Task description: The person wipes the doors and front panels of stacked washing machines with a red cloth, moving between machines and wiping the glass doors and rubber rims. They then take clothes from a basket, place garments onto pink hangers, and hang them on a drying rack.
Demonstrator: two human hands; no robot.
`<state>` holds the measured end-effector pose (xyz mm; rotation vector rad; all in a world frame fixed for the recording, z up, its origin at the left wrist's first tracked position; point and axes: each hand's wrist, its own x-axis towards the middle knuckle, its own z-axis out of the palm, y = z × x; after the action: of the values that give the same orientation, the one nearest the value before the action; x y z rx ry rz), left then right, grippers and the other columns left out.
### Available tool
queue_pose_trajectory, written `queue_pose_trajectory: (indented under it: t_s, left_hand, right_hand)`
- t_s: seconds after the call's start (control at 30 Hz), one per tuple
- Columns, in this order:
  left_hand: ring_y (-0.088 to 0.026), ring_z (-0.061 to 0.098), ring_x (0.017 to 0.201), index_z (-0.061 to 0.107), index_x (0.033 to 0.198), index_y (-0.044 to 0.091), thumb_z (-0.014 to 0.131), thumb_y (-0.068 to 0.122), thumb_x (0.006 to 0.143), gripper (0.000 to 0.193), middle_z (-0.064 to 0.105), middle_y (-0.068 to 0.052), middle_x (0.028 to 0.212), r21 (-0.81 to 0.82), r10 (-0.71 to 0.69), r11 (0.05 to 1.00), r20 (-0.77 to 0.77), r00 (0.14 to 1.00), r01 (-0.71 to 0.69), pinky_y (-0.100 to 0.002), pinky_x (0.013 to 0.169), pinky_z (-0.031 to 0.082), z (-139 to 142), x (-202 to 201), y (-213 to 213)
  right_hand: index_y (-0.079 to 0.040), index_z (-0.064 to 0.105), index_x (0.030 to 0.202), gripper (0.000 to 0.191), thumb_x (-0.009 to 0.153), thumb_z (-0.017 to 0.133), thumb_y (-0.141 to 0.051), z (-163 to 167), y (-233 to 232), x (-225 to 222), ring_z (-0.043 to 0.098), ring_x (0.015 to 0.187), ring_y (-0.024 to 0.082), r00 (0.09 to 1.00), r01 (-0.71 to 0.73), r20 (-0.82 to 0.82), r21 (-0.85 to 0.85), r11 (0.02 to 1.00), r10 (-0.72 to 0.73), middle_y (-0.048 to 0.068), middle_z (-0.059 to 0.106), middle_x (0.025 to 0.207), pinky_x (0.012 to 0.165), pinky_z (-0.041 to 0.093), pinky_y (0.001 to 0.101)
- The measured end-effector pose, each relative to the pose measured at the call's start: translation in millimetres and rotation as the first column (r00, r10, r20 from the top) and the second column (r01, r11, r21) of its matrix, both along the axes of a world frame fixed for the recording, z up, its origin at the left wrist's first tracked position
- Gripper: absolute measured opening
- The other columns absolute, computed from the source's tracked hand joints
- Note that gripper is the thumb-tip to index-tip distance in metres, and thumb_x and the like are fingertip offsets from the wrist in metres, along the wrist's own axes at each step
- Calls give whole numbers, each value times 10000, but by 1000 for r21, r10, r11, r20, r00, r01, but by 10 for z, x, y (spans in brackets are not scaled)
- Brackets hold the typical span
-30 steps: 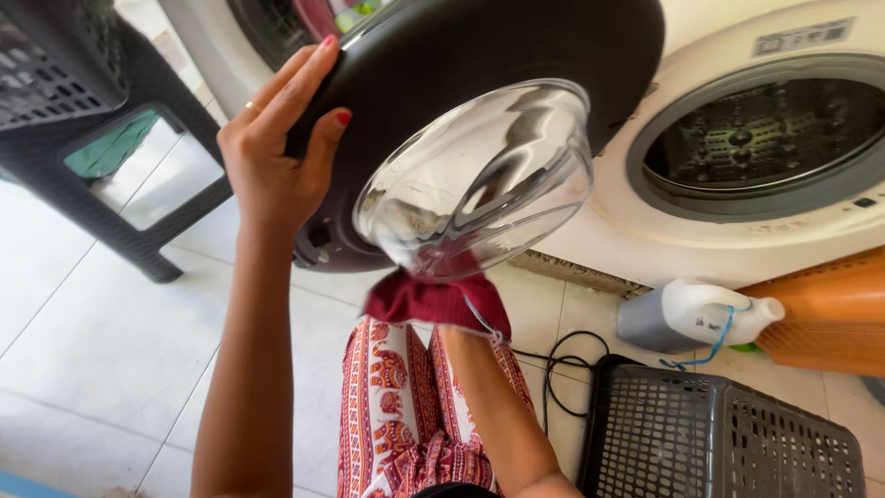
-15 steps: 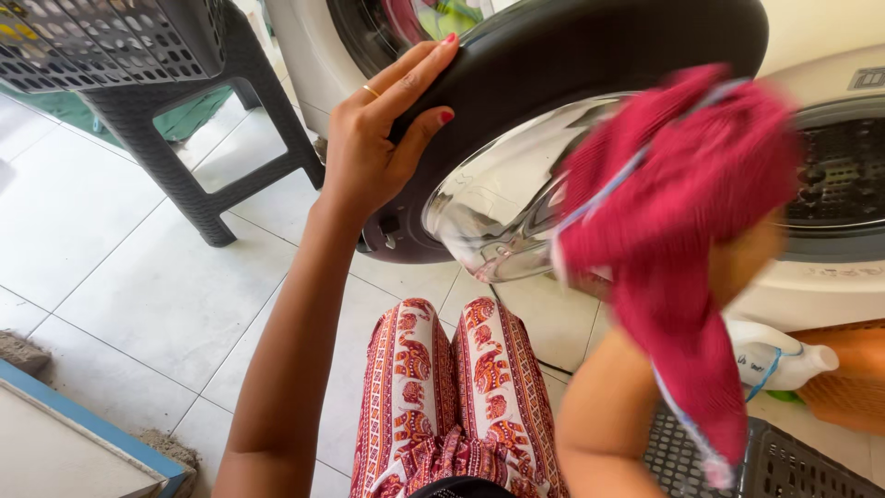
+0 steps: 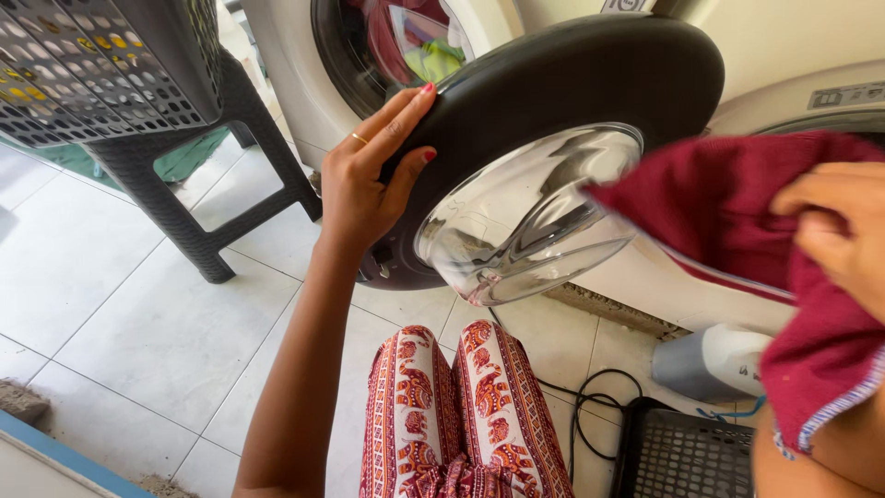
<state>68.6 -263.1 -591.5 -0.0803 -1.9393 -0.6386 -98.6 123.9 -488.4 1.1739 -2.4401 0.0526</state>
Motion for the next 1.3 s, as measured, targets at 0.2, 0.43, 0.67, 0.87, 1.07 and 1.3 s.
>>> queue_pose_trajectory:
  t_s: [0.2, 0.43, 0.67, 0.87, 1.07, 1.3]
  left_hand:
    - [-309, 713, 1226, 605, 1470, 200, 776, 131, 996, 508, 659, -68, 1443, -16, -7, 1000, -15, 1000, 6, -364, 1007, 588, -1, 11, 15]
    - [-318, 711, 1190, 609, 1457, 182, 767, 123, 975, 511, 661, -80, 1426, 5, -20, 1000, 9, 1000, 20, -379, 992, 576, 68, 39, 27]
    - [-324, 695, 1242, 601, 1469, 182, 768, 116, 976, 525, 651, -94, 1441, 19, -67, 998, 18, 998, 66, -378, 1024, 572, 69, 30, 8]
    - [-313, 707, 1219, 611, 1456, 181, 765, 102, 985, 501, 664, -89, 1427, 25, -47, 999, 2, 999, 46, -371, 1004, 574, 30, -28, -56]
    - [-323, 699, 1242, 614, 1464, 181, 746, 73, 1002, 492, 661, -92, 1436, 10, -33, 999, -26, 999, 33, -376, 1028, 568, 28, -147, -168]
    - [-318, 700, 1219, 630, 1445, 173, 753, 97, 980, 487, 666, -80, 1421, -28, 33, 999, -15, 999, -33, -374, 1019, 565, -12, -148, -159]
  right_hand:
    - [-100, 660, 927, 114, 818, 690, -81, 177, -440, 334, 642, 806, 280, 971, -128, -200, 37, 991, 133, 109, 643, 839, 744, 536, 395]
    - [-39, 608, 887, 171, 761, 695, 37, -491, -1752, 365, 594, 854, 301, 725, -685, -216, -127, 717, 654, 104, 598, 883, 821, 542, 410]
    - [-27, 713, 1054, 284, 773, 744, 8, -663, -1567, 277, 647, 1178, 326, 535, -791, -10, -357, 497, 844, 122, 667, 1349, 1071, 508, 410]
    - [-56, 706, 1198, 547, 752, 847, -340, -746, -1519, 226, 196, 1484, 478, 848, -499, -118, -510, 701, 518, 232, 493, 1511, 1209, 224, 639]
    - [-229, 690, 1210, 328, 911, 806, -299, -1783, -2269, 880, 452, 1494, 295, 873, -422, -363, -226, 878, 326, 90, 595, 1485, 1222, 263, 627]
    - [-81, 766, 1033, 315, 736, 711, -171, -1537, -1870, 339, 618, 1215, 325, 832, -554, -308, -465, 691, 461, 120, 688, 1276, 1113, 376, 501]
